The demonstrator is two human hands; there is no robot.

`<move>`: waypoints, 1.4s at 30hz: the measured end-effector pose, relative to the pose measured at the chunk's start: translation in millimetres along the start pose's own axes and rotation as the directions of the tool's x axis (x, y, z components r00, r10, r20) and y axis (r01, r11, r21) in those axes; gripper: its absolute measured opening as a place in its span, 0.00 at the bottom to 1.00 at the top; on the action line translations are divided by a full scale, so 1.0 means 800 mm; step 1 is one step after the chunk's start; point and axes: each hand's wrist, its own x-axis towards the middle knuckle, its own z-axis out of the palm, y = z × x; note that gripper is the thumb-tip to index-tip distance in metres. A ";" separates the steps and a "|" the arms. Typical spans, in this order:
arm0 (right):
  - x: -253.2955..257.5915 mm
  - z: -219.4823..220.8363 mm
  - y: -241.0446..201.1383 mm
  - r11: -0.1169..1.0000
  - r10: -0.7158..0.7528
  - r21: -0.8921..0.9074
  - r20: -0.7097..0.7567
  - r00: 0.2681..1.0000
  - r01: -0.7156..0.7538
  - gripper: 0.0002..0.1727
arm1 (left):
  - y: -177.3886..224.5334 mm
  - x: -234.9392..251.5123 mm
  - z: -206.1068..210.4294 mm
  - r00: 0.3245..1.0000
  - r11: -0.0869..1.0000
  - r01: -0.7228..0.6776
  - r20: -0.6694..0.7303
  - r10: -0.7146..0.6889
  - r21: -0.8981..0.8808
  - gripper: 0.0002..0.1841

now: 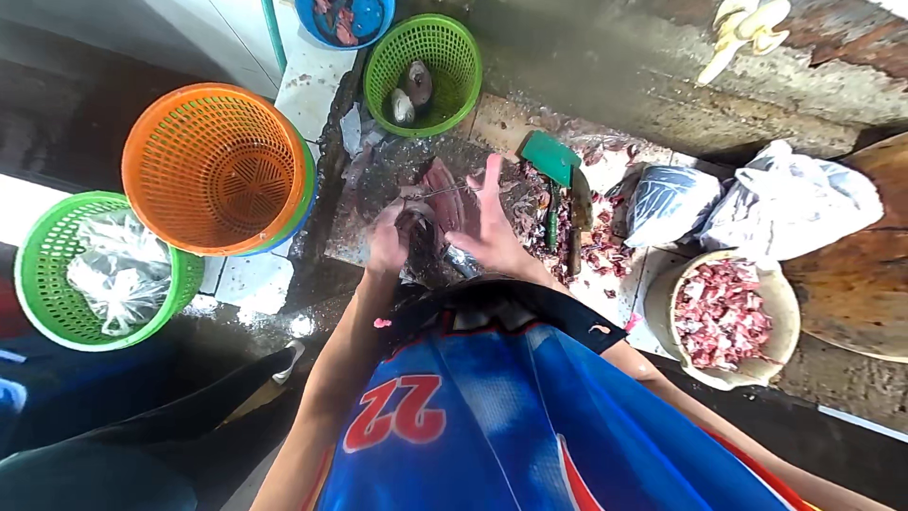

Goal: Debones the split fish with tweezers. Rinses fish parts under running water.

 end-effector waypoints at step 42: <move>0.040 -0.044 0.028 0.733 0.539 -0.440 -0.089 0.838 -0.518 0.22 | 0.015 0.024 -0.033 0.993 0.989 -0.104 -0.047 0.109 0.106 0.36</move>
